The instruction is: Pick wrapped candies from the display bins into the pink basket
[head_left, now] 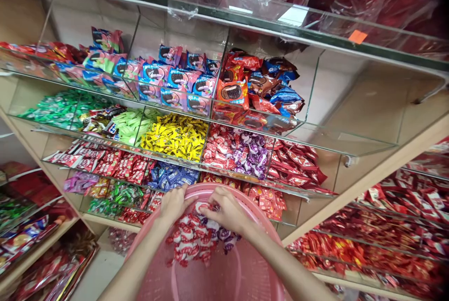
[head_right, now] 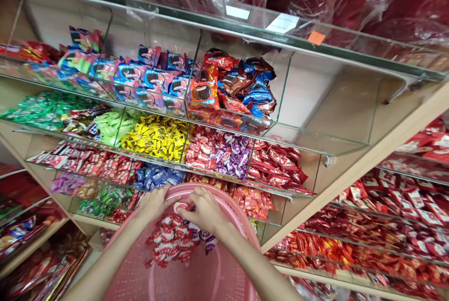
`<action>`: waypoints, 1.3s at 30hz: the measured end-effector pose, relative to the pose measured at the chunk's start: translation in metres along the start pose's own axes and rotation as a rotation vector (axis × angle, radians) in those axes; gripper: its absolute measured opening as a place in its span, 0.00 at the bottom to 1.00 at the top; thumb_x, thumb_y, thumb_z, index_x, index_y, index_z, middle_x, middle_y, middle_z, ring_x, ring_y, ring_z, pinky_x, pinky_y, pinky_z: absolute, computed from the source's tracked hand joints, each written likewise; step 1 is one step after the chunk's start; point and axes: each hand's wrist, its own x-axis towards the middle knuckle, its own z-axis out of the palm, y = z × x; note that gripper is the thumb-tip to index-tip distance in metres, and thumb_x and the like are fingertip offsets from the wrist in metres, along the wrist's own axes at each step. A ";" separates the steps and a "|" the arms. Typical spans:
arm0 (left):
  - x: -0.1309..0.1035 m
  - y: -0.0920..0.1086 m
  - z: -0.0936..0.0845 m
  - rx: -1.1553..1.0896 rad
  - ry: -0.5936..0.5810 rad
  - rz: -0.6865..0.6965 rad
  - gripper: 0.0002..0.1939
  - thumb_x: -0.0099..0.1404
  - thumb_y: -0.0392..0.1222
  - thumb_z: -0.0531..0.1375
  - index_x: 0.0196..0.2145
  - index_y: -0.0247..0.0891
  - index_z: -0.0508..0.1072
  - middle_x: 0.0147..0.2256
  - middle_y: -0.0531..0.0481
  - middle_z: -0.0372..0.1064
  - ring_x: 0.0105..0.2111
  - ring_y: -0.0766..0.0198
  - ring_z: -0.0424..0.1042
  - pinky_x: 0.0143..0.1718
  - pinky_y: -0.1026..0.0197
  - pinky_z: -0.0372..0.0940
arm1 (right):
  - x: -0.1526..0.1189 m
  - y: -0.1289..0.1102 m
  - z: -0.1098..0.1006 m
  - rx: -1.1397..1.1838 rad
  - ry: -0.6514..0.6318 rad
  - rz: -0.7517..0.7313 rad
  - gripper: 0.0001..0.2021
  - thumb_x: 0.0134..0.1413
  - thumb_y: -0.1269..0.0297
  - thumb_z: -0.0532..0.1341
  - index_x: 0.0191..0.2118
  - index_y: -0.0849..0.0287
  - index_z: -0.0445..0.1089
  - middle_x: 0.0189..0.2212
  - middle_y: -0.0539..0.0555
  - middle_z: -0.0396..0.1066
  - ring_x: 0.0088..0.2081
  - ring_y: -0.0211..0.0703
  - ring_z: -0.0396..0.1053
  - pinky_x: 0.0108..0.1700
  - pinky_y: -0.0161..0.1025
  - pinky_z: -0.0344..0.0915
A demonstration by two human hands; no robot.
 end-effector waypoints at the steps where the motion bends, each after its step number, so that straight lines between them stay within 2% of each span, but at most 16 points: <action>1: 0.000 0.000 0.000 -0.002 0.010 0.001 0.29 0.61 0.61 0.40 0.47 0.39 0.64 0.37 0.40 0.71 0.38 0.51 0.71 0.35 0.56 0.62 | -0.001 0.007 0.011 -0.029 -0.031 0.018 0.15 0.52 0.52 0.58 0.25 0.60 0.64 0.27 0.50 0.63 0.32 0.38 0.61 0.35 0.35 0.55; 5: 0.000 0.001 -0.002 -0.004 0.031 0.003 0.32 0.60 0.63 0.37 0.46 0.39 0.65 0.35 0.40 0.72 0.38 0.49 0.71 0.35 0.54 0.63 | 0.002 0.023 0.039 -0.160 -0.110 0.041 0.14 0.50 0.52 0.59 0.26 0.60 0.67 0.29 0.52 0.66 0.34 0.41 0.63 0.38 0.37 0.57; 13: 0.000 0.002 -0.003 -0.026 0.041 -0.007 0.32 0.61 0.63 0.36 0.44 0.40 0.67 0.34 0.41 0.73 0.37 0.50 0.72 0.35 0.54 0.63 | 0.012 0.013 0.064 -0.260 -0.116 0.118 0.17 0.55 0.52 0.53 0.32 0.61 0.70 0.35 0.57 0.69 0.41 0.46 0.64 0.45 0.40 0.57; 21: -0.002 0.002 -0.002 -0.020 0.042 -0.011 0.31 0.62 0.61 0.37 0.46 0.38 0.66 0.35 0.39 0.72 0.39 0.50 0.71 0.36 0.55 0.63 | 0.006 0.011 0.078 -0.256 -0.094 0.126 0.18 0.58 0.52 0.49 0.34 0.59 0.69 0.37 0.56 0.68 0.42 0.47 0.63 0.43 0.42 0.58; 27: -0.001 0.002 -0.001 -0.032 0.037 0.001 0.33 0.61 0.62 0.34 0.45 0.38 0.66 0.35 0.39 0.72 0.38 0.50 0.71 0.36 0.54 0.63 | 0.002 0.007 0.087 -0.286 -0.085 0.141 0.14 0.58 0.54 0.51 0.36 0.58 0.68 0.38 0.55 0.67 0.42 0.48 0.62 0.43 0.43 0.59; 34: 0.000 0.002 -0.001 -0.020 0.022 -0.019 0.31 0.62 0.60 0.36 0.47 0.38 0.66 0.36 0.39 0.72 0.38 0.52 0.71 0.36 0.56 0.63 | 0.001 0.003 0.083 -0.295 -0.113 0.171 0.14 0.56 0.54 0.53 0.38 0.59 0.68 0.40 0.58 0.66 0.44 0.51 0.61 0.45 0.46 0.58; 37: 0.000 0.002 -0.002 -0.012 0.018 -0.017 0.29 0.63 0.58 0.38 0.46 0.38 0.66 0.36 0.39 0.72 0.38 0.53 0.71 0.36 0.57 0.63 | 0.005 -0.005 0.066 -0.285 -0.090 0.119 0.15 0.57 0.54 0.52 0.40 0.60 0.67 0.39 0.58 0.66 0.43 0.50 0.61 0.44 0.45 0.58; 39: -0.001 0.002 -0.003 -0.011 0.011 -0.006 0.27 0.64 0.57 0.38 0.47 0.39 0.65 0.37 0.39 0.71 0.38 0.53 0.71 0.36 0.56 0.63 | 0.010 -0.013 0.044 -0.273 -0.039 0.029 0.15 0.58 0.54 0.50 0.40 0.59 0.67 0.38 0.56 0.66 0.41 0.47 0.61 0.43 0.42 0.57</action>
